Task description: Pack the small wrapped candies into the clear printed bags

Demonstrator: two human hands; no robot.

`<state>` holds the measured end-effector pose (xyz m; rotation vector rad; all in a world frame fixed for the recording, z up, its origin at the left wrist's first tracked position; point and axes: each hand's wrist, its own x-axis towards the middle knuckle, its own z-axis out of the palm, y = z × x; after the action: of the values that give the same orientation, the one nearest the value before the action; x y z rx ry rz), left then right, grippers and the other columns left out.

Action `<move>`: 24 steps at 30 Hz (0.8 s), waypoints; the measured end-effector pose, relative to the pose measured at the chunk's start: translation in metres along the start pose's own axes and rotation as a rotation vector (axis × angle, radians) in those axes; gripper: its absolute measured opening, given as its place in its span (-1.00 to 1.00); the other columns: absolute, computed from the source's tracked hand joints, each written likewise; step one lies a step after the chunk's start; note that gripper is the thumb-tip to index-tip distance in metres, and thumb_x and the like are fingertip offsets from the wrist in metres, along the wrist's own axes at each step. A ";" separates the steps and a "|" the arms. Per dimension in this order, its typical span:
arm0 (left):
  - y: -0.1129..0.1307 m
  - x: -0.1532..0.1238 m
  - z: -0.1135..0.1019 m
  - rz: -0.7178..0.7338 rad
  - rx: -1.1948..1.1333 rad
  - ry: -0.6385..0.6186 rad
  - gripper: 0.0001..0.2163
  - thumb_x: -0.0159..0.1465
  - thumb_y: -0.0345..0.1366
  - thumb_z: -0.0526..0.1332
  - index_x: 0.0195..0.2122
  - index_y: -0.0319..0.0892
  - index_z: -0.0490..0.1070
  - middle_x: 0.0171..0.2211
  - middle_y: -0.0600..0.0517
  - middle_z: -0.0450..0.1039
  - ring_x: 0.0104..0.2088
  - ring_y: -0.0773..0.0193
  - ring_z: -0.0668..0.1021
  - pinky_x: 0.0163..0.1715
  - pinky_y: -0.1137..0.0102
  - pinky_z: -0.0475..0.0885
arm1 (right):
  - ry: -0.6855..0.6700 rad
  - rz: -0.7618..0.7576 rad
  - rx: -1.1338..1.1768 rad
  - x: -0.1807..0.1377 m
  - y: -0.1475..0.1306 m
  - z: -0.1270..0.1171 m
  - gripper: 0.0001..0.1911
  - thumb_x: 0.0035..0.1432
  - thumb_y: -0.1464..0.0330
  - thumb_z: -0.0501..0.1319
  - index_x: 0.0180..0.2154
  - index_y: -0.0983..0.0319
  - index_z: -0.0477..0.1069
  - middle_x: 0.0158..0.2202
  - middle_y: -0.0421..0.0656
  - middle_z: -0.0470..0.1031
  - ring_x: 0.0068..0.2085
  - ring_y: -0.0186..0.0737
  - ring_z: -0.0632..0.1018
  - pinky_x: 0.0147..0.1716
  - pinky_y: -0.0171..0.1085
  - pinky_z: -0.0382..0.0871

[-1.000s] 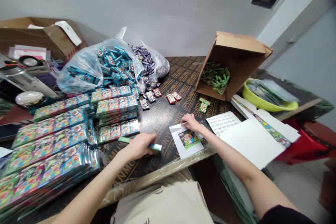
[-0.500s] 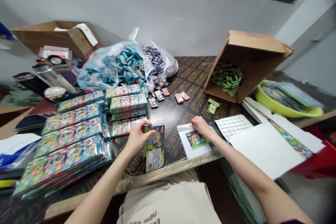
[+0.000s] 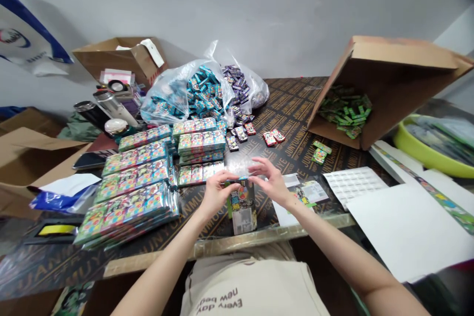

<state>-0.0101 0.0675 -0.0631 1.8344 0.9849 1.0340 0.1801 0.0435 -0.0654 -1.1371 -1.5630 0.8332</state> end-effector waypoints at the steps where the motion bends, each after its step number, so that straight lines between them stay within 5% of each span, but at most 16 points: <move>1: 0.001 -0.001 0.000 0.008 0.023 0.007 -0.86 0.07 -0.32 0.27 -0.32 -0.17 0.49 -0.39 0.01 0.45 -0.32 0.25 0.48 -0.27 0.36 0.35 | -0.004 -0.038 -0.038 -0.002 -0.001 0.006 -0.58 0.09 0.33 0.17 0.01 0.12 0.19 -0.26 -0.16 0.48 -0.23 -0.24 0.50 -0.12 -0.19 0.33; 5: 0.002 -0.004 0.001 0.059 0.113 0.012 -0.88 0.10 -0.34 0.24 -0.31 -0.14 0.47 -0.37 0.01 0.44 -0.30 0.25 0.47 -0.26 0.36 0.35 | -0.034 -0.161 -0.205 -0.007 0.001 0.003 -0.73 0.12 0.37 0.12 -0.09 0.13 0.32 -0.28 -0.16 0.50 -0.18 -0.19 0.49 -0.06 -0.15 0.27; 9: 0.002 -0.004 0.002 0.098 0.113 -0.010 -0.93 0.13 -0.37 0.20 -0.36 -0.16 0.46 -0.37 0.00 0.42 -0.31 0.26 0.47 -0.26 0.37 0.35 | -0.084 -0.105 -0.217 0.010 -0.017 -0.016 -0.71 0.11 0.33 0.15 -0.08 0.17 0.31 -0.26 -0.14 0.49 -0.19 -0.21 0.47 -0.11 -0.20 0.27; 12: 0.003 -0.004 0.000 0.089 0.108 -0.036 -0.90 0.16 -0.39 0.15 -0.34 -0.17 0.45 -0.36 0.00 0.42 -0.29 0.27 0.47 -0.24 0.37 0.34 | -0.072 -0.071 -0.231 0.036 -0.036 -0.024 -0.81 0.07 0.28 0.19 -0.26 0.21 0.38 -0.22 -0.12 0.43 -0.16 -0.21 0.41 -0.18 -0.25 0.25; 18: 0.001 -0.008 -0.005 -0.048 -0.011 0.005 -0.94 0.10 -0.39 0.18 -0.37 -0.21 0.39 -0.38 0.01 0.46 -0.34 0.27 0.50 -0.30 0.39 0.38 | -0.663 0.145 -0.050 0.067 -0.043 -0.010 -0.78 -0.01 0.24 0.22 -0.47 0.29 0.35 -0.44 -0.22 0.38 -0.38 -0.35 0.37 -0.38 -0.37 0.21; 24: 0.002 -0.009 -0.005 -0.032 -0.071 -0.017 -0.94 0.06 -0.42 0.17 -0.41 -0.25 0.37 -0.38 0.00 0.45 -0.34 0.29 0.50 -0.30 0.41 0.39 | -0.760 0.264 -0.037 0.069 -0.033 0.003 -0.76 -0.04 0.25 0.22 -0.50 0.32 0.33 -0.57 -0.30 0.29 -0.51 -0.43 0.26 -0.49 -0.41 0.11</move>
<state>-0.0175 0.0595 -0.0619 1.7616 0.9532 1.0201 0.1638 0.0983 -0.0142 -1.1298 -2.0585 1.5441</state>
